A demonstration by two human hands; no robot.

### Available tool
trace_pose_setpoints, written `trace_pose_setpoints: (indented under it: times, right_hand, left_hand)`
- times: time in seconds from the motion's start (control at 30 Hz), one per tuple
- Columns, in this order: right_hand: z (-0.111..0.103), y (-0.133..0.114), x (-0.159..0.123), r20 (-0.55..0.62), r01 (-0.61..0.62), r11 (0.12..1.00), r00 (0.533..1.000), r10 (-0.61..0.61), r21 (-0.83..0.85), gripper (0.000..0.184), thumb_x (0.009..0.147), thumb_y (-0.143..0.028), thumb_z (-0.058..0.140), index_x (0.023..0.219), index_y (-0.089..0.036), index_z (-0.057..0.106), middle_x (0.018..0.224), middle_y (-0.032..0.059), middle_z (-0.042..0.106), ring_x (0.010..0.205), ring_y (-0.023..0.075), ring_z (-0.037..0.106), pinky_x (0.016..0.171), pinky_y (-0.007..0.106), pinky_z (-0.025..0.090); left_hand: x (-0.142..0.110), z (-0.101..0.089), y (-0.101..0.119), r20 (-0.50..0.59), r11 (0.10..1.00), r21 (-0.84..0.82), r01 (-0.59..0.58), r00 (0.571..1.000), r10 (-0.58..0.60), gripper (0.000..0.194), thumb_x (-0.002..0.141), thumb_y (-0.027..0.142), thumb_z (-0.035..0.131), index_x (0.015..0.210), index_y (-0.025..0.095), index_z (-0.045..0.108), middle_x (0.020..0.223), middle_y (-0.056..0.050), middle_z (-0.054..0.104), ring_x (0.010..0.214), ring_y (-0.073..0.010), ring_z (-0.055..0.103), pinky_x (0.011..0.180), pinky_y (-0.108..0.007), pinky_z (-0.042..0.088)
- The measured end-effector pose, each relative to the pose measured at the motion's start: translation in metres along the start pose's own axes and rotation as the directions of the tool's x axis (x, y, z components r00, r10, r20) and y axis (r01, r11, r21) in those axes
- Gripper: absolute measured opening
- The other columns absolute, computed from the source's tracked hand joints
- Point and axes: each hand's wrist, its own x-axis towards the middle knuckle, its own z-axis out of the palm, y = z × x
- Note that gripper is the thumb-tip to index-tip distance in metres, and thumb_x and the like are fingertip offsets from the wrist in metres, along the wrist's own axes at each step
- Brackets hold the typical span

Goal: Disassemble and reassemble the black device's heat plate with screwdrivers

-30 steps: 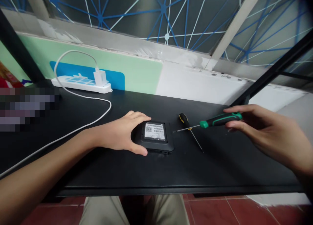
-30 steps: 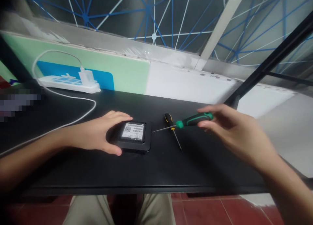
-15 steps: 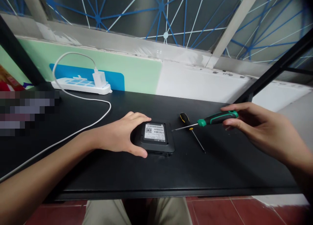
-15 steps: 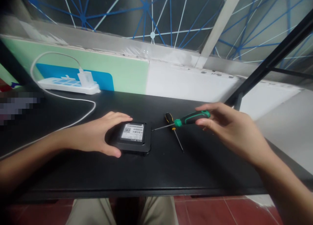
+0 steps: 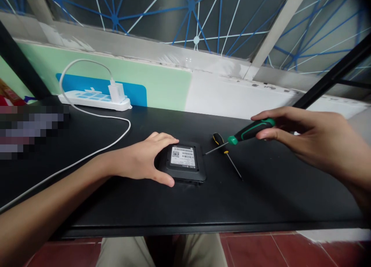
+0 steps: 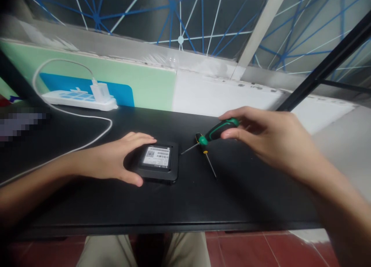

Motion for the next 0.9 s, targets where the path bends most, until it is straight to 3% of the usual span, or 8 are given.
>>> trace_pose_setpoints:
  times: [0.1, 0.27, 0.5, 0.63, 0.73, 0.9]
  right_hand:
    - [-0.007, -0.011, 0.007, -0.009, 0.095, 0.994, 0.995, -0.096, -0.061, 0.076, 0.068, -0.099, 0.046, 0.096, -0.037, 0.079, 0.074, -0.0019, 0.078, 0.044, 0.0084, 0.048, 0.051, 0.029, 0.036]
    - [-0.013, -0.019, 0.013, -0.001, 0.186, 0.973, 0.982, -0.188, -0.138, 0.075, 0.072, -0.098, 0.042, 0.098, -0.038, 0.079, 0.060, -0.0024, 0.069, 0.041, 0.0093, 0.048, 0.049, 0.030, 0.030]
    - [-0.004, 0.000, -0.008, 0.047, -0.089, 0.995, 0.995, 0.090, -0.036, 0.085, 0.063, -0.102, 0.047, 0.099, -0.031, 0.078, 0.065, -0.0010, 0.066, 0.055, 0.0128, 0.053, 0.055, 0.029, 0.039]
    - [0.012, 0.016, -0.031, 0.184, -0.168, 0.985, 0.970, 0.158, 0.042, 0.085, 0.064, -0.098, 0.054, 0.105, -0.028, 0.077, 0.065, -0.0021, 0.060, 0.058, 0.0126, 0.051, 0.060, 0.029, 0.041]
    - [0.017, 0.022, -0.041, 0.165, -0.206, 0.975, 0.968, 0.191, 0.079, 0.089, 0.062, -0.099, 0.055, 0.106, -0.025, 0.077, 0.067, -0.0002, 0.063, 0.059, 0.0132, 0.051, 0.061, 0.030, 0.043]
    - [0.006, 0.030, -0.044, 0.108, -0.310, 0.945, 0.948, 0.299, 0.109, 0.090, 0.055, -0.099, 0.061, 0.106, -0.026, 0.075, 0.075, 0.0062, 0.072, 0.065, 0.0181, 0.060, 0.063, 0.033, 0.047]
  left_hand:
    - [0.000, 0.000, 0.000, 0.001, 1.000, 0.003, -0.004, 1.000, 0.004, 0.104, 0.074, 0.062, 0.083, 0.158, 0.023, 0.036, 0.164, -0.008, 0.039, 0.152, -0.0317, 0.033, 0.127, -0.046, 0.034]
    - [-0.001, 0.000, 0.000, 0.003, 1.000, 0.004, 0.011, 1.000, -0.011, 0.104, 0.074, 0.063, 0.082, 0.159, 0.024, 0.036, 0.163, -0.008, 0.040, 0.151, -0.0325, 0.035, 0.126, -0.045, 0.035]
    - [-0.001, 0.000, 0.002, -0.008, 1.000, -0.004, 0.006, 1.000, -0.006, 0.101, 0.074, 0.063, 0.081, 0.157, 0.027, 0.036, 0.163, -0.009, 0.040, 0.151, -0.0346, 0.036, 0.124, -0.050, 0.036]
    - [0.000, 0.000, 0.001, -0.017, 1.000, 0.006, 0.002, 1.000, -0.002, 0.103, 0.073, 0.064, 0.081, 0.158, 0.027, 0.036, 0.162, -0.010, 0.040, 0.151, -0.0367, 0.036, 0.124, -0.052, 0.035]
    - [0.000, 0.000, 0.000, -0.027, 1.000, 0.017, -0.002, 1.000, 0.002, 0.102, 0.073, 0.065, 0.081, 0.157, 0.028, 0.036, 0.163, -0.011, 0.040, 0.151, -0.0374, 0.035, 0.123, -0.053, 0.035]
    - [-0.001, 0.000, 0.000, -0.013, 1.000, 0.030, 0.008, 1.000, -0.008, 0.108, 0.072, 0.068, 0.080, 0.160, 0.025, 0.033, 0.164, -0.012, 0.039, 0.152, -0.0366, 0.034, 0.123, -0.049, 0.036]
